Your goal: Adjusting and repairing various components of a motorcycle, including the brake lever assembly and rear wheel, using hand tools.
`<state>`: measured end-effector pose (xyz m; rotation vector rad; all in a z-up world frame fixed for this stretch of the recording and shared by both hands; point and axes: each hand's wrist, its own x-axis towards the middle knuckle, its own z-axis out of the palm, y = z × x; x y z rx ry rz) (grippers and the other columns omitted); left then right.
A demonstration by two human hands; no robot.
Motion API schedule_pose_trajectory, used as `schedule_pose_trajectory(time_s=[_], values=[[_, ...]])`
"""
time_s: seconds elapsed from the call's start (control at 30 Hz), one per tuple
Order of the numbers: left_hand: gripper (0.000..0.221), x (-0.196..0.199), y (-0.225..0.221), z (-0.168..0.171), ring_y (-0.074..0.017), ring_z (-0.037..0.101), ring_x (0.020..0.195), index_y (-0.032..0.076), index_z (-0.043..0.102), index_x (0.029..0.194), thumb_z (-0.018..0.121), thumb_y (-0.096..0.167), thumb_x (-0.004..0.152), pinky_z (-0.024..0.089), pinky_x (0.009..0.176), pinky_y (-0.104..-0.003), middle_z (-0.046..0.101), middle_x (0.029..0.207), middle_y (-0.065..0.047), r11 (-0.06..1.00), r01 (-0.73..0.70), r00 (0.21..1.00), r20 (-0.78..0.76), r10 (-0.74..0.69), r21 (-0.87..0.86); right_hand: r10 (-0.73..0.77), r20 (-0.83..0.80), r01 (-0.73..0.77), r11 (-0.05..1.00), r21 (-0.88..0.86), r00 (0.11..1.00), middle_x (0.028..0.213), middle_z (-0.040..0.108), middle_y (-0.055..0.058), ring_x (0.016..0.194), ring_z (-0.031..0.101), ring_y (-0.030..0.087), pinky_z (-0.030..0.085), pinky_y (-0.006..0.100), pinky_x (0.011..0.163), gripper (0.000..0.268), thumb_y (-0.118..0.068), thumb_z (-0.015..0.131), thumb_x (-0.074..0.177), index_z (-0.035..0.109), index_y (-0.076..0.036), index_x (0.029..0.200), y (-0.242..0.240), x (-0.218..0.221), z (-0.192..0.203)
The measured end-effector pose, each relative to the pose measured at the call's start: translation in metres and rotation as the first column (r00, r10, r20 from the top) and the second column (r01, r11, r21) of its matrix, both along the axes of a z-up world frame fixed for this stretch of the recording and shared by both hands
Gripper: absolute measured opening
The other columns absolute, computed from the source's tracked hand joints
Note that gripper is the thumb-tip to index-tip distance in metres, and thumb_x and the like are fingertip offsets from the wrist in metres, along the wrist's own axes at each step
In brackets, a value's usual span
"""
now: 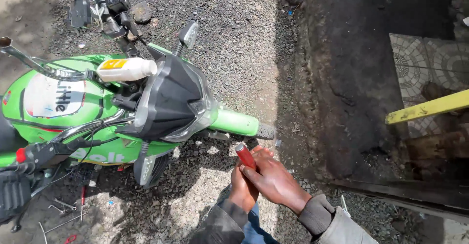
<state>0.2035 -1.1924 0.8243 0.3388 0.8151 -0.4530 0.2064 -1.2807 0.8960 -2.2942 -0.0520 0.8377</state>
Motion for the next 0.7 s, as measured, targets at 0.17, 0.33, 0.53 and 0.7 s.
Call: schedule_pose_trajectory(time_s=[0.17,0.33,0.53,0.7], values=[[0.019,0.082,-0.034,-0.04,-0.0345,0.063,0.105,0.001,0.06,0.108,0.057,0.015,0.096,0.051,0.104,-0.043,0.064,0.106,-0.018,0.99,-0.127,0.991,0.039,0.13,-0.06,0.031,0.031,-0.031,0.999,-0.011,0.999,0.117,0.065,0.008,0.104,0.064,0.027,0.049,0.044,0.086,0.045,-0.05,0.042,0.099,0.065,-0.015,0.113,-0.035,0.086,-0.019],[0.009,0.154,-0.055,-0.06,-0.0338,0.064,0.098,0.003,0.06,0.097,0.059,0.012,0.096,0.052,0.102,-0.044,0.064,0.096,-0.015,0.969,-0.217,0.972,0.068,0.225,-0.115,0.132,0.077,-0.132,0.991,-0.01,0.988,0.107,0.068,0.008,0.09,0.063,0.029,0.047,0.045,0.076,0.039,-0.046,0.045,0.102,0.066,-0.014,0.11,-0.054,0.162,-0.018],[0.041,0.22,-0.05,-0.057,-0.0335,0.067,0.122,0.005,0.064,0.109,0.044,0.041,0.108,0.048,0.112,-0.048,0.07,0.103,-0.012,0.947,-0.32,0.941,0.125,0.316,0.019,0.253,0.033,-0.255,0.96,0.115,0.967,0.144,0.063,0.012,0.118,0.066,0.034,0.051,0.048,0.089,0.055,-0.053,0.046,0.097,0.063,-0.018,0.136,-0.059,0.253,-0.006],[0.035,0.259,-0.061,-0.06,-0.02,0.072,0.088,0.008,0.068,0.114,0.051,0.037,0.109,0.062,0.072,-0.029,0.075,0.104,-0.01,0.868,-0.488,0.868,0.16,0.471,0.095,0.097,-0.237,-0.039,0.97,0.238,0.967,0.093,0.081,0.018,0.102,0.074,0.031,0.054,0.048,0.098,0.042,-0.04,0.062,0.096,0.08,-0.003,0.092,-0.05,0.326,0.021]])
